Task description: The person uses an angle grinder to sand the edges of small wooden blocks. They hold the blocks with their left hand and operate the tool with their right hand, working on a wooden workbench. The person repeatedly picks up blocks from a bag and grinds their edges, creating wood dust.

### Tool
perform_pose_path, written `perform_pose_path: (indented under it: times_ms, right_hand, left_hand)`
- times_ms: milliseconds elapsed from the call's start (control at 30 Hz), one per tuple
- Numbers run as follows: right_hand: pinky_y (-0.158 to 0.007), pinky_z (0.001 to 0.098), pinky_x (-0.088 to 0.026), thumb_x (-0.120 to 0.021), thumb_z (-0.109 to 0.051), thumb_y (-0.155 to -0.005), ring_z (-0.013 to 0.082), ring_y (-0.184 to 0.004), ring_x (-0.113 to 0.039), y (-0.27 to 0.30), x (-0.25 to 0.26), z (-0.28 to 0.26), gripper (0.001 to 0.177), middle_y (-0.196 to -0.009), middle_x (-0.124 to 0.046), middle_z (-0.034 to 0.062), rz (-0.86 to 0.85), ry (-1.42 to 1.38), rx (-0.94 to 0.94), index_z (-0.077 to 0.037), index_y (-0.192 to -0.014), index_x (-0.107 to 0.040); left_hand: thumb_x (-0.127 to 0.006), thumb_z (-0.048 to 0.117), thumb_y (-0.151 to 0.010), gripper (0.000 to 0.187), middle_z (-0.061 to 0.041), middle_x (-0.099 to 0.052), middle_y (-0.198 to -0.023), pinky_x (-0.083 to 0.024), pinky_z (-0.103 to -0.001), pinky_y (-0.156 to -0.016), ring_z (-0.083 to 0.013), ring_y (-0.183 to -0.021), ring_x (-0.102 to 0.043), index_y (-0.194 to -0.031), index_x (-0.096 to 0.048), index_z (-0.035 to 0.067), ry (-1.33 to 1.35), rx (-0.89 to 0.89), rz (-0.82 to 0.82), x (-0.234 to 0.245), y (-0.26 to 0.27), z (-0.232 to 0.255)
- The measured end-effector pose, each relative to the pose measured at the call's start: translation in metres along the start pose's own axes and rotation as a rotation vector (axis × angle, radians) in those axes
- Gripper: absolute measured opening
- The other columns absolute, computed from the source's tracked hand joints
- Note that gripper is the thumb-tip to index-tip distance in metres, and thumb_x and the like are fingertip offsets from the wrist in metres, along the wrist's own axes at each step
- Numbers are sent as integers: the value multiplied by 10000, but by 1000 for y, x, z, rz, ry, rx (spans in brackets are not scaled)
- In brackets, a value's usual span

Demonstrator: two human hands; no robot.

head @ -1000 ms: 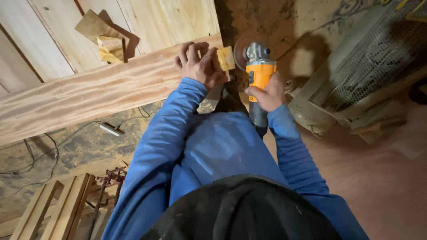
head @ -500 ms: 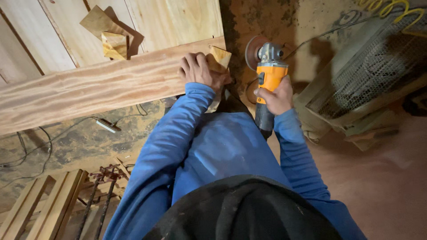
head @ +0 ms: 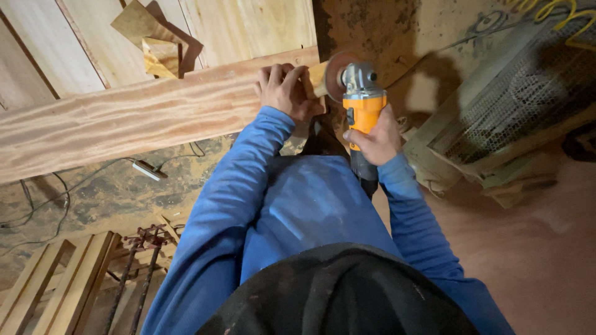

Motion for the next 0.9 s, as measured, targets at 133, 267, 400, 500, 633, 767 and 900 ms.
perform_pose_path:
  times_ms: [133,267,400,500,633,767,900]
  right_hand:
    - [-935,427,-523,-870,-196,-700,349,-1037,-653,-1,-7,-3,651,-1129,-638,187,-47,110,15,7,-1244,-577]
    - [-929,429,-521,-872,-195,-694,353,-1033,-650,-1,-6,2,660,-1119,-633,198,-27,123,-10,22,-1235,-562]
    - [-919,416,-529,-862,-224,-682,329,-1020,-669,-1,0,15,718,-1114,-661,176,0,45,-93,28,-1251,-504]
    - [-934,422,-521,-856,-211,-680,337,-1052,-656,-2,5,15,747,-1156,-651,186,22,35,-92,34,-1284,-489]
    - [-961,436,-519,-873,-211,-697,353,-1083,-658,0,-6,7,700,-1166,-660,195,-18,101,-3,12,-1274,-546]
    - [-937,443,-519,-864,-232,-700,366,-1053,-656,1,-8,11,719,-1143,-644,204,15,79,-28,34,-1268,-512]
    - [-913,443,-527,-873,-247,-681,364,-1027,-667,4,-2,23,723,-1115,-662,190,27,109,-105,28,-1249,-520]
  left_hand:
    - [-900,288,-567,704,-14,-581,-1159,-393,-515,-941,-326,-1127,-478,-1243,-706,296,-9,0,3,-2,1,-2]
    - [-883,250,-564,729,-32,-564,-1185,-391,-516,-936,-339,-1136,-471,-1270,-706,298,-48,-2,-21,-5,1,-2]
    - [-898,284,-530,786,-57,-553,-1208,-390,-530,-912,-361,-1127,-461,-1287,-690,264,-36,-9,-71,-7,1,-3]
    - [-894,311,-542,761,-42,-568,-1198,-393,-527,-920,-348,-1124,-471,-1277,-704,268,-42,-11,-54,-5,0,-1]
    - [-894,365,-582,686,-13,-589,-1190,-400,-512,-934,-329,-1128,-484,-1242,-725,281,-66,-23,18,-1,1,2]
    - [-897,395,-558,716,-17,-593,-1201,-402,-520,-932,-336,-1109,-481,-1238,-720,255,-54,-41,19,-3,-2,6]
    - [-905,386,-602,709,-40,-573,-1213,-392,-528,-912,-347,-1132,-474,-1273,-710,271,-98,-33,1,0,0,1]
Point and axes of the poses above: each hand's wrist, its own y-axis away from the middle knuckle, its own x-axis out of the back of the hand, z = x × y, the point moved 9 cm from there along -y, towards the middle knuckle
